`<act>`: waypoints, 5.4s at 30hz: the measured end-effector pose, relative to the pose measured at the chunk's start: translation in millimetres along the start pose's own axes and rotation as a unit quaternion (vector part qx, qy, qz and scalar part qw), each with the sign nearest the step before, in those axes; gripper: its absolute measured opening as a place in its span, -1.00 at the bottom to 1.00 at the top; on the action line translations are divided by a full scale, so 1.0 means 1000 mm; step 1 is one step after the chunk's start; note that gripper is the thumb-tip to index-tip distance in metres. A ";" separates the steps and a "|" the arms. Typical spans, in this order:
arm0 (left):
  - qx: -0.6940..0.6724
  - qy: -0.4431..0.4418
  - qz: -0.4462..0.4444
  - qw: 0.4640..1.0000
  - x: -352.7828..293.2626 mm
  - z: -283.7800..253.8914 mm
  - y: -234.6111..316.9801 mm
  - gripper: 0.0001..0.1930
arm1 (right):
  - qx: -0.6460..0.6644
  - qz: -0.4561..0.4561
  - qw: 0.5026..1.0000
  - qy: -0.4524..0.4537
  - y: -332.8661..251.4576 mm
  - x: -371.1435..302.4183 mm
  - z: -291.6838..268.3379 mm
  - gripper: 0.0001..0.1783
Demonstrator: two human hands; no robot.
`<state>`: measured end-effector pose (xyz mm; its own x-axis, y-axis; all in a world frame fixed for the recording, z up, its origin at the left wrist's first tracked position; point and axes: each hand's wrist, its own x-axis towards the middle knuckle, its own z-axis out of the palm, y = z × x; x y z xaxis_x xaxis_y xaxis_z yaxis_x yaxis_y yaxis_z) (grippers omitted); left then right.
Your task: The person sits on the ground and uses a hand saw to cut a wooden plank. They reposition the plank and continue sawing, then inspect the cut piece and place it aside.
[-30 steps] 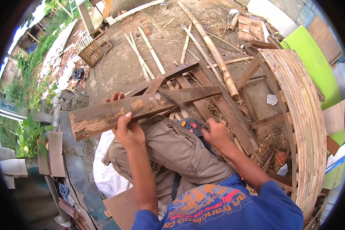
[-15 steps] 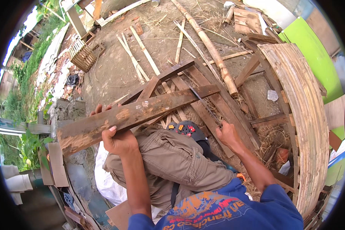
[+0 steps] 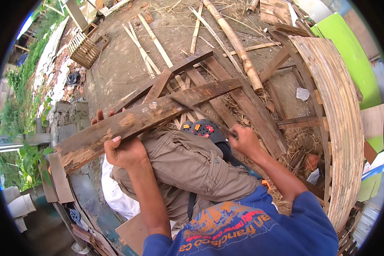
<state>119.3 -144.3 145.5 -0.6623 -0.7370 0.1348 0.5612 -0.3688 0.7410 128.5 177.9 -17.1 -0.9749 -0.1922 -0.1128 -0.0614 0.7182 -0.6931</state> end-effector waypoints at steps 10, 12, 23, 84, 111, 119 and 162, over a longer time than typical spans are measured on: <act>-0.008 0.006 -0.008 1.000 0.001 -0.006 0.001 -0.19 | -0.022 -0.024 0.998 -0.059 -0.033 0.002 -0.016 -0.69; -0.009 -0.005 -0.013 1.000 -0.001 -0.004 -0.001 -0.19 | -0.025 0.081 0.996 -0.011 0.038 0.019 0.001 -0.68; -0.002 0.010 -0.023 1.000 0.000 -0.009 0.000 -0.19 | -0.069 0.038 0.997 0.019 0.044 0.049 0.013 -0.72; -0.038 0.037 -0.035 0.998 0.004 -0.011 -0.007 -0.17 | -0.154 0.241 0.958 -0.029 0.167 0.098 -0.005 -0.64; -0.067 0.001 -0.045 0.997 0.001 -0.019 -0.004 -0.17 | -0.147 0.139 0.979 -0.020 0.112 0.086 -0.010 -0.61; -0.079 0.017 -0.048 0.996 0.003 -0.019 -0.005 -0.15 | -0.170 0.147 0.974 -0.007 0.133 0.084 -0.015 -0.61; -0.041 0.005 -0.079 0.996 0.003 -0.012 -0.013 -0.17 | -0.181 0.108 0.978 0.003 0.149 0.120 -0.004 -0.58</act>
<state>116.0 -148.6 127.9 -0.7402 -0.6723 0.0136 0.4893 -0.5245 0.6968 1.4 264.8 -130.6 -0.9748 -0.0063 -0.2231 0.0756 0.9313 -0.3564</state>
